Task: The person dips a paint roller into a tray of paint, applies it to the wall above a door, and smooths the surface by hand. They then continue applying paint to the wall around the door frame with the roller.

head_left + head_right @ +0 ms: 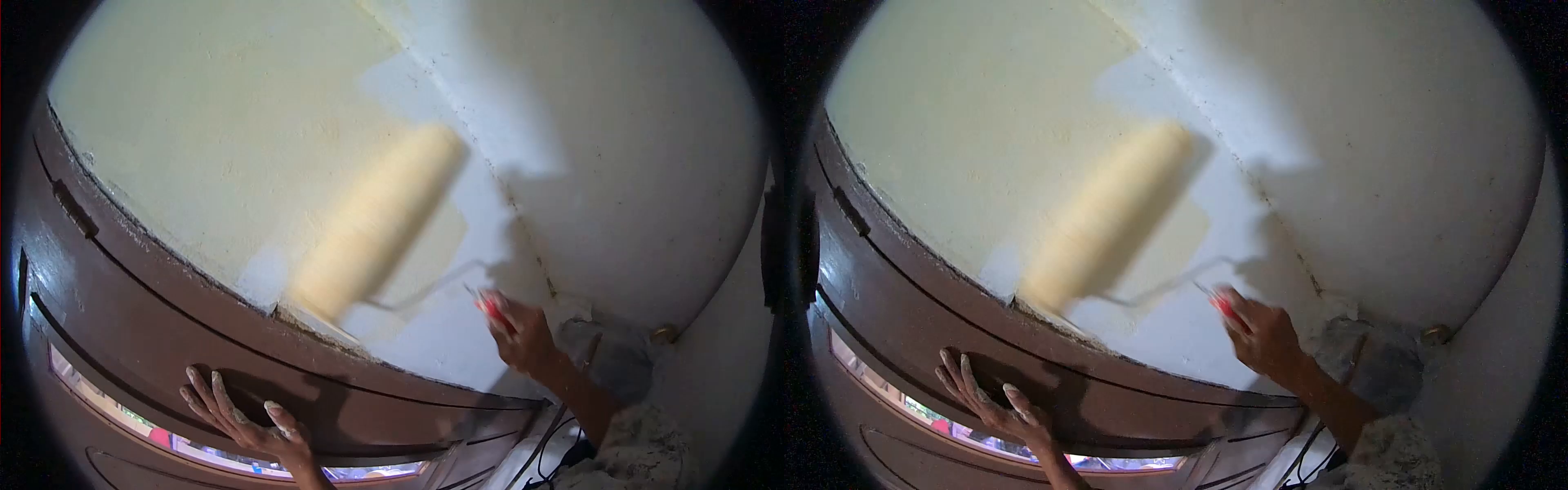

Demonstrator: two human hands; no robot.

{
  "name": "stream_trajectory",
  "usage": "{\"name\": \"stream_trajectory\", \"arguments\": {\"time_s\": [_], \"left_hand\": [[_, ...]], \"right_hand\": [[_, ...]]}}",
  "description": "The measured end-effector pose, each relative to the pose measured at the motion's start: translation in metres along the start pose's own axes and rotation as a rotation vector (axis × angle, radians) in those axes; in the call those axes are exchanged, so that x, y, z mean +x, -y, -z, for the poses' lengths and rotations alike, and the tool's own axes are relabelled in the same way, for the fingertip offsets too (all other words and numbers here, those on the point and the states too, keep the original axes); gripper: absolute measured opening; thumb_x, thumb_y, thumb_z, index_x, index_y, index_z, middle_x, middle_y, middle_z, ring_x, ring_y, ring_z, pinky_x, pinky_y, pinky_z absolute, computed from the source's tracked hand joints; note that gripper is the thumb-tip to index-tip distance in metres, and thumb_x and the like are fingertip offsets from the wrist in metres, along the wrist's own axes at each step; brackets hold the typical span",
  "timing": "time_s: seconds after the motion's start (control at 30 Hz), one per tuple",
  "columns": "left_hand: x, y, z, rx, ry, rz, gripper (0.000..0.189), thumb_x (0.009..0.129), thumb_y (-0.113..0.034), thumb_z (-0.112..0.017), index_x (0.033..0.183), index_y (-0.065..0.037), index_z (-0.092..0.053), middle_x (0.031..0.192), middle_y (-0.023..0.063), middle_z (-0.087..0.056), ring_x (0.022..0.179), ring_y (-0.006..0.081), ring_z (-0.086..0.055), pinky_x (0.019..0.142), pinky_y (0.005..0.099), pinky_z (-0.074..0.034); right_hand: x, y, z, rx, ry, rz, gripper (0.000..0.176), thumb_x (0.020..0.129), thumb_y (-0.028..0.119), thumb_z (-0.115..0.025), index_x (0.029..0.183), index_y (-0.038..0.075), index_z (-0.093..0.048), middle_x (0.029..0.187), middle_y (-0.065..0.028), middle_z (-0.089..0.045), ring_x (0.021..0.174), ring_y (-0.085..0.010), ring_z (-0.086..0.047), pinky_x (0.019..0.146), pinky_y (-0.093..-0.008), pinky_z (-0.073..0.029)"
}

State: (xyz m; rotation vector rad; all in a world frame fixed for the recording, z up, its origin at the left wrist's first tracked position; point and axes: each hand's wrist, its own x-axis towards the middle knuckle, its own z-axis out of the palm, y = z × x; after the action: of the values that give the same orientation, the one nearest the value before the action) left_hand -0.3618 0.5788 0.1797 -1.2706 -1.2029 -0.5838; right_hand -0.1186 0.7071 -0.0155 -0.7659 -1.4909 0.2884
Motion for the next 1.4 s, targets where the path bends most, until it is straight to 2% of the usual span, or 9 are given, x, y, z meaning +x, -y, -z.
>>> {"name": "stream_trajectory", "arguments": {"time_s": [0.13,0.27,0.53,0.63,0.8,1.1,1.27,1.33,1.4], "left_hand": [[-0.002,0.003,-0.002,0.026,0.004,0.014,0.057,0.091,-0.047,-0.031,0.124,-0.003,-0.047,0.135,0.0209,-0.042,0.129,0.041,-0.032,0.106,0.0591,-0.022],[-0.003,0.005,-0.001,0.043,0.021,0.011,0.057,0.091,-0.047,-0.031,0.124,-0.003,-0.047,0.134,0.0211,-0.042,0.129,0.0408,-0.032,0.106,0.0591,-0.022],[-0.003,0.004,-0.001,0.012,0.002,0.03,0.063,0.091,-0.053,-0.03,0.125,-0.004,-0.049,0.138,0.0141,-0.041,0.132,0.037,-0.029,0.108,0.055,-0.021],[-0.002,0.003,-0.001,0.01,-0.005,0.033,0.064,0.09,-0.055,-0.03,0.125,-0.004,-0.049,0.138,0.0134,-0.041,0.132,0.036,-0.029,0.108,0.0552,-0.021],[-0.004,0.004,-0.002,0.041,0.005,0.028,0.057,0.091,-0.047,-0.031,0.123,-0.004,-0.048,0.136,0.019,-0.042,0.13,0.0401,-0.032,0.106,0.0582,-0.023],[-0.001,0.001,0.0,0.022,0.025,0.015,0.057,0.091,-0.047,-0.031,0.125,-0.004,-0.047,0.136,0.0195,-0.041,0.13,0.0416,-0.03,0.106,0.0591,-0.022],[-0.005,0.004,-0.001,0.064,0.037,0.044,0.057,0.091,-0.047,-0.032,0.125,-0.003,-0.047,0.136,0.0197,-0.04,0.13,0.0417,-0.029,0.106,0.0595,-0.02],[-0.002,0.001,0.0,0.041,0.032,0.033,0.057,0.091,-0.047,-0.032,0.125,-0.003,-0.047,0.136,0.0203,-0.04,0.13,0.0418,-0.029,0.106,0.0597,-0.02],[-0.003,0.001,0.0,0.042,0.041,0.032,0.058,0.091,-0.047,-0.032,0.125,-0.002,-0.046,0.136,0.0221,-0.04,0.13,0.0418,-0.03,0.106,0.0601,-0.02]], "right_hand": [[-0.104,-0.043,-0.006,0.04,0.018,-0.147,0.03,0.083,0.009,-0.059,0.113,0.005,-0.054,0.08,-0.0156,-0.064,0.065,-0.0313,-0.063,0.053,-0.0373,-0.05],[-0.083,-0.038,0.003,0.029,0.05,-0.181,0.033,0.082,0.008,-0.059,0.115,0.006,-0.053,0.08,-0.0156,-0.063,0.063,-0.0321,-0.062,0.052,-0.0371,-0.049],[0.106,0.024,0.013,-0.074,-0.044,0.151,0.042,0.078,0.008,-0.064,0.116,-0.005,-0.051,0.078,-0.0199,-0.061,0.066,-0.0342,-0.061,0.061,-0.0409,-0.048],[0.141,0.037,0.009,-0.145,-0.511,0.511,0.047,0.078,0.008,-0.065,0.12,-0.003,-0.05,0.073,-0.0163,-0.059,0.058,-0.0295,-0.057,0.064,-0.0395,-0.048],[0.106,0.019,0.012,-0.012,-0.083,0.202,0.041,0.078,0.005,-0.063,0.116,-0.003,-0.052,0.074,-0.0187,-0.06,0.062,-0.0334,-0.059,0.059,-0.0404,-0.048],[0.034,-0.027,0.027,0.005,-0.052,0.001,0.031,0.083,0.01,-0.059,0.113,0.003,-0.055,0.076,-0.0165,-0.062,0.064,-0.0328,-0.061,0.055,-0.0377,-0.048],[0.122,-0.009,0.014,-0.07,-0.11,0.119,0.034,0.081,0.006,-0.06,0.114,0.001,-0.053,0.081,-0.0171,-0.06,0.068,-0.0314,-0.059,0.063,-0.0395,-0.047],[0.146,-0.015,0.004,-0.181,-0.498,0.439,0.037,0.081,0.006,-0.062,0.116,0.0,-0.051,0.086,-0.0184,-0.06,0.071,-0.0291,-0.058,0.066,-0.0398,-0.047],[0.148,-0.032,0.002,-0.229,-0.486,0.504,0.036,0.082,0.009,-0.061,0.116,-0.001,-0.052,0.089,-0.0183,-0.06,0.073,-0.0287,-0.058,0.066,-0.0398,-0.047]]}}
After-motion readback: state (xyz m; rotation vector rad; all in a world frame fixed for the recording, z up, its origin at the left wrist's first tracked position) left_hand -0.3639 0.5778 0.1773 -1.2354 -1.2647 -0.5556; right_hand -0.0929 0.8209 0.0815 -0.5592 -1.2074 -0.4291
